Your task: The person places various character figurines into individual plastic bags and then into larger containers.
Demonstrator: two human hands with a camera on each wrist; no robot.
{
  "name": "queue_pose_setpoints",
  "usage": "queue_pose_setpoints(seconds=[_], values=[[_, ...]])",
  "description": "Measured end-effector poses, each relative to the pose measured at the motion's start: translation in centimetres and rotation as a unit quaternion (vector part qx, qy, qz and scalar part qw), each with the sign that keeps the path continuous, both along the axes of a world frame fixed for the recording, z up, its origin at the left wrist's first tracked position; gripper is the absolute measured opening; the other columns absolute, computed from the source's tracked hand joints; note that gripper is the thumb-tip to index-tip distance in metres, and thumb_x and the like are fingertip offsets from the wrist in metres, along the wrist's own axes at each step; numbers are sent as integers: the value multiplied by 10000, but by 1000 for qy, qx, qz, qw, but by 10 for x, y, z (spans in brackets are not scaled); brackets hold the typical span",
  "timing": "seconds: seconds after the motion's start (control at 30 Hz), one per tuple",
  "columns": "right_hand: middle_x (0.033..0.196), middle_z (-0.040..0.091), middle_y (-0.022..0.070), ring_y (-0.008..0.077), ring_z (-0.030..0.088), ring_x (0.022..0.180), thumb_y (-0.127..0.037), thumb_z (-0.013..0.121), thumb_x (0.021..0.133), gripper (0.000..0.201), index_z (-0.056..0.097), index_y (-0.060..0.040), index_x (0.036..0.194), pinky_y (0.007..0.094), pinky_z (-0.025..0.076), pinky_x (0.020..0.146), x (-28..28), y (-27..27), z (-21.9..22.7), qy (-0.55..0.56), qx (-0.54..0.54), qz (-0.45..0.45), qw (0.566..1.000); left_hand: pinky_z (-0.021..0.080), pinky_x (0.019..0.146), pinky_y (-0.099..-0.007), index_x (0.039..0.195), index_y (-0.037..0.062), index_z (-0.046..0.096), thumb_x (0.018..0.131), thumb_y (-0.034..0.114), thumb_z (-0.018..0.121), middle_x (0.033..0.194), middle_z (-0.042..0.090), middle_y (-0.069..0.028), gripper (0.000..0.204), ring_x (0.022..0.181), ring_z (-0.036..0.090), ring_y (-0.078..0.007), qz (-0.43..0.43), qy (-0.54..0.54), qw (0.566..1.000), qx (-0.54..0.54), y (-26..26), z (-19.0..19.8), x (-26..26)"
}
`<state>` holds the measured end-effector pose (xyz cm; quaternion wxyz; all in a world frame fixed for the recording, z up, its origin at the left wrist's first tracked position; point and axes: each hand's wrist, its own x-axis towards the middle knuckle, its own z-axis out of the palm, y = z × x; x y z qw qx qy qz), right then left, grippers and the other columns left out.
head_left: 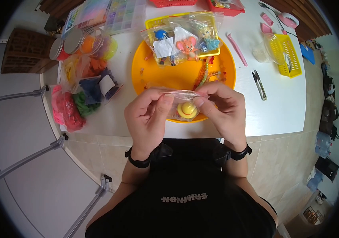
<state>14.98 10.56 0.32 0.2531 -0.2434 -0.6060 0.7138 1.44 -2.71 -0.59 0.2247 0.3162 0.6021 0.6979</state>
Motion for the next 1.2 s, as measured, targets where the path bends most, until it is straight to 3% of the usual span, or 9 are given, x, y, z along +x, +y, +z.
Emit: queue_pose_setpoints(seconds=[0.23,0.33,0.57,0.67,0.77,1.2], values=[[903,689,12,63,622,790,-33,719,940,100,682,13,1021,220,504,723,0,2,-4,16,45,-7,999,582,767,-233,1104,-74,676,987,11,662,1016,726,-94,146,908,705,-114,-59,-104,993,4,6,18,7],[905,681,12,67,618,810,-32,705,948,98,669,11,1029,225,498,740,0,0,-2,21,32,-5,999,588,759,-232,1118,-80,677,970,-5,678,1015,729,-106,167,904,710,-118,-77,-33,996,-17,2,10,3],[922,685,24,82,627,827,-36,698,947,108,669,18,1037,234,493,740,-2,-4,7,11,-1,11,1000,588,764,-238,1068,-80,676,964,-18,677,1005,724,-111,121,883,706,-113,-56,-8,998,-14,2,8,1],[916,693,41,100,636,831,-30,702,938,92,680,23,1010,247,495,743,-3,1,-5,23,94,30,995,585,769,-239,1060,-77,673,966,-19,674,1005,721,-111,111,884,702,-111,-60,-4,998,-12,2,6,0],[905,688,52,115,639,829,-24,706,930,78,688,21,991,257,496,745,-3,1,-5,16,104,24,994,576,776,-238,1063,-72,673,966,-20,675,1006,720,-105,110,894,697,-107,-63,-15,998,-17,2,5,2],[950,703,43,82,647,876,-26,713,941,114,692,30,1038,232,517,786,-2,-3,2,-3,40,29,999,528,716,-228,1034,-40,681,955,11,708,953,713,-93,99,843,677,-103,-45,43,998,-21,3,-2,-4]])
